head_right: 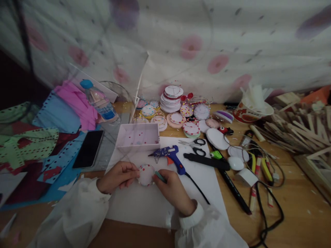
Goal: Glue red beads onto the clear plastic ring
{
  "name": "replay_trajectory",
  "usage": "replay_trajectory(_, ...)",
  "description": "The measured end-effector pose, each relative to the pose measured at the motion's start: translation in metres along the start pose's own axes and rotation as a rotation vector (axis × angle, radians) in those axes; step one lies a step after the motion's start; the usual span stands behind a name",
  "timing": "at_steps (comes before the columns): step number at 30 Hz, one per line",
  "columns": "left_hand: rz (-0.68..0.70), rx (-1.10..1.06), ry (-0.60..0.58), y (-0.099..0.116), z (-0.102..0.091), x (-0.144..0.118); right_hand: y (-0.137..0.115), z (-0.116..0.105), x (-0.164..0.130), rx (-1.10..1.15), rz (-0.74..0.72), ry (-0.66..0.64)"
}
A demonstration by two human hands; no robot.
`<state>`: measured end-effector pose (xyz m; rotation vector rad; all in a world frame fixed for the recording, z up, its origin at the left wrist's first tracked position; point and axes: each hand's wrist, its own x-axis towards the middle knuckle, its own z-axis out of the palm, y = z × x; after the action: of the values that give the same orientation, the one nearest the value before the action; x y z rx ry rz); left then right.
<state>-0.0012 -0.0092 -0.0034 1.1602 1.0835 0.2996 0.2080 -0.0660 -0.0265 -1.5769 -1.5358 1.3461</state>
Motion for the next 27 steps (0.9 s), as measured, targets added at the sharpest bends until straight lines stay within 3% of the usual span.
replay_trajectory(5, -0.012, 0.004, -0.001, 0.0, -0.001, 0.0, 0.0, -0.001, 0.001, -0.005, -0.001, 0.012)
replay_trajectory(12, -0.027, 0.025, -0.007, 0.0, -0.006, 0.0, 0.005, -0.001, 0.004, -0.094, -0.04, 0.207)
replay_trajectory(17, -0.011, 0.074, 0.016, 0.001, -0.006, 0.0, 0.001, -0.001, 0.002, -0.125, -0.012, 0.21)
replay_trajectory(20, 0.028, 0.143, 0.152, -0.004, -0.008, 0.001, -0.002, -0.002, -0.002, -0.168, -0.068, 0.269)
replay_trajectory(24, 0.344, 0.19, 0.558, -0.012, -0.014, 0.004, -0.009, -0.006, -0.016, -0.06, -0.186, 0.426)
replay_trajectory(27, 0.472, 0.156, 0.639, -0.015, -0.02, 0.008, -0.013, -0.014, -0.022, 0.155, -0.24, 0.516)
